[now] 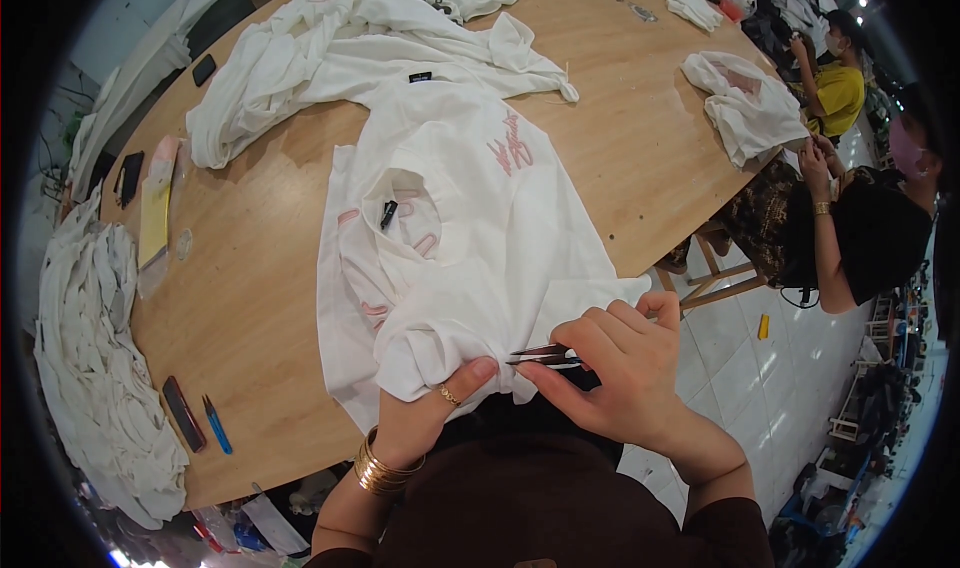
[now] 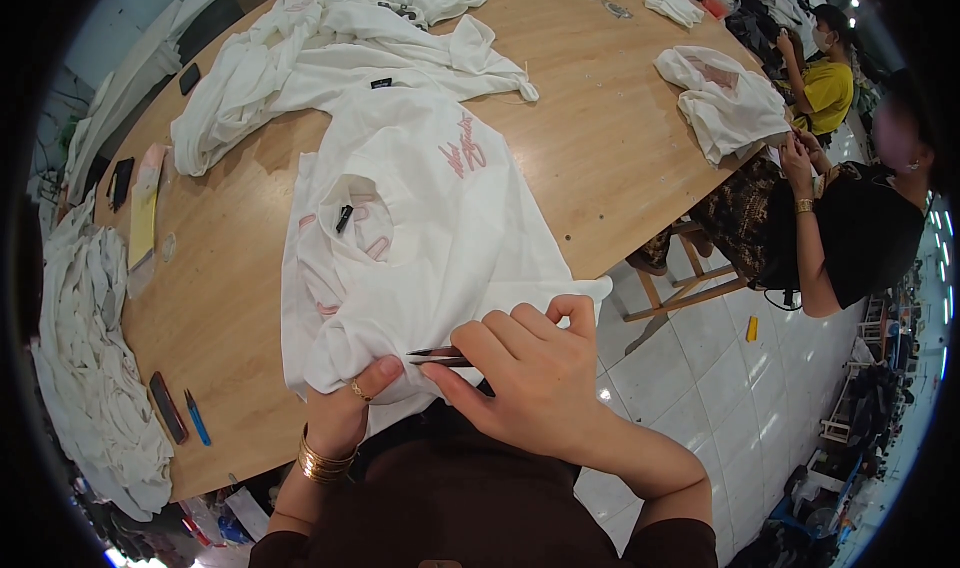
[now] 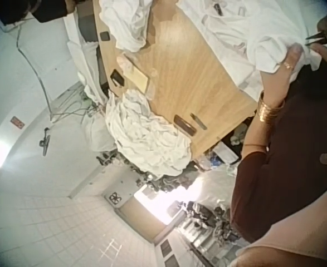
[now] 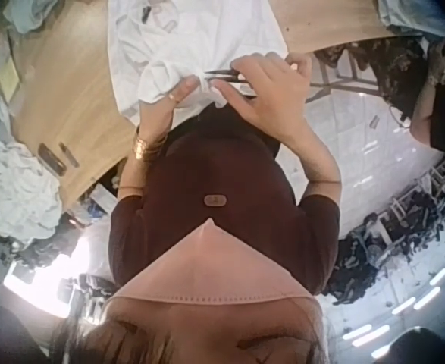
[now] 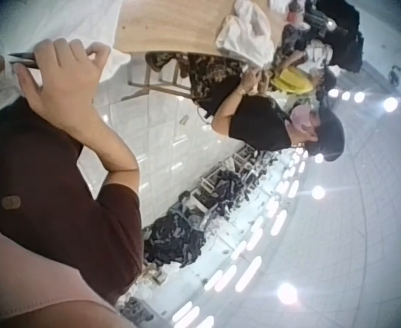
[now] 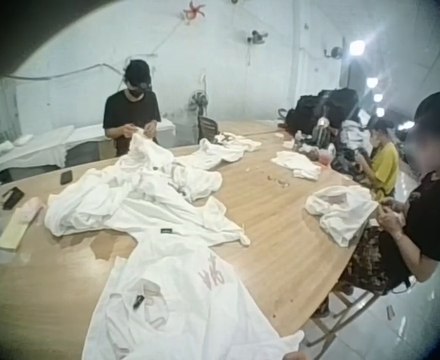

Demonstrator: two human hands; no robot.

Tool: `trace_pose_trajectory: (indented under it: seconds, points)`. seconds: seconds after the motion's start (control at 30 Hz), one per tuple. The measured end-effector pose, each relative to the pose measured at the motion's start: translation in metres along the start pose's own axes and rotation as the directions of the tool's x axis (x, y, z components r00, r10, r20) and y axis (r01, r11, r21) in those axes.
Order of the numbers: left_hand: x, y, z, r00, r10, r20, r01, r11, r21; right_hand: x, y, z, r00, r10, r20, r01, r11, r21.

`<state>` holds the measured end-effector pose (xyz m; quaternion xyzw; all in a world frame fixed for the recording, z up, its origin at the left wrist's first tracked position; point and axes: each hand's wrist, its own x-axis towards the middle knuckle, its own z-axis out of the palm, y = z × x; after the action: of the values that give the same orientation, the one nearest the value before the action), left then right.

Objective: Trimming excess threads from white t-shirts using thread nippers.

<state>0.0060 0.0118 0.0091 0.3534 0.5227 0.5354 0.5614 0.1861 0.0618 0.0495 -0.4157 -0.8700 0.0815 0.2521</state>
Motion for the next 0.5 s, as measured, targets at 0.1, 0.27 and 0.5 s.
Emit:
trace_pose_trajectory:
  seconds: [0.1, 0.27, 0.5]
  points:
    - [-0.0004, 0.0018, 0.0005, 1.0, -0.007, -0.018, 0.008, 1.0, 0.029, 0.0004, -0.0005, -0.0014, 1.0, 0.021, 0.021, -0.022, 0.999, 0.028]
    - [0.0007, 0.0001, -0.0006, 0.999, 0.034, -0.005, -0.034, 0.998, 0.054, -0.001, 0.0005, -0.001, 0.996, 0.081, 0.031, -0.084, 0.992, 0.094]
    - [0.0002, 0.0031, 0.0002, 1.0, -0.001, -0.002, 0.001, 1.0, 0.008, -0.0026, -0.0001, -0.0041, 0.987, 0.122, 0.102, -0.141, 0.97, 0.196]
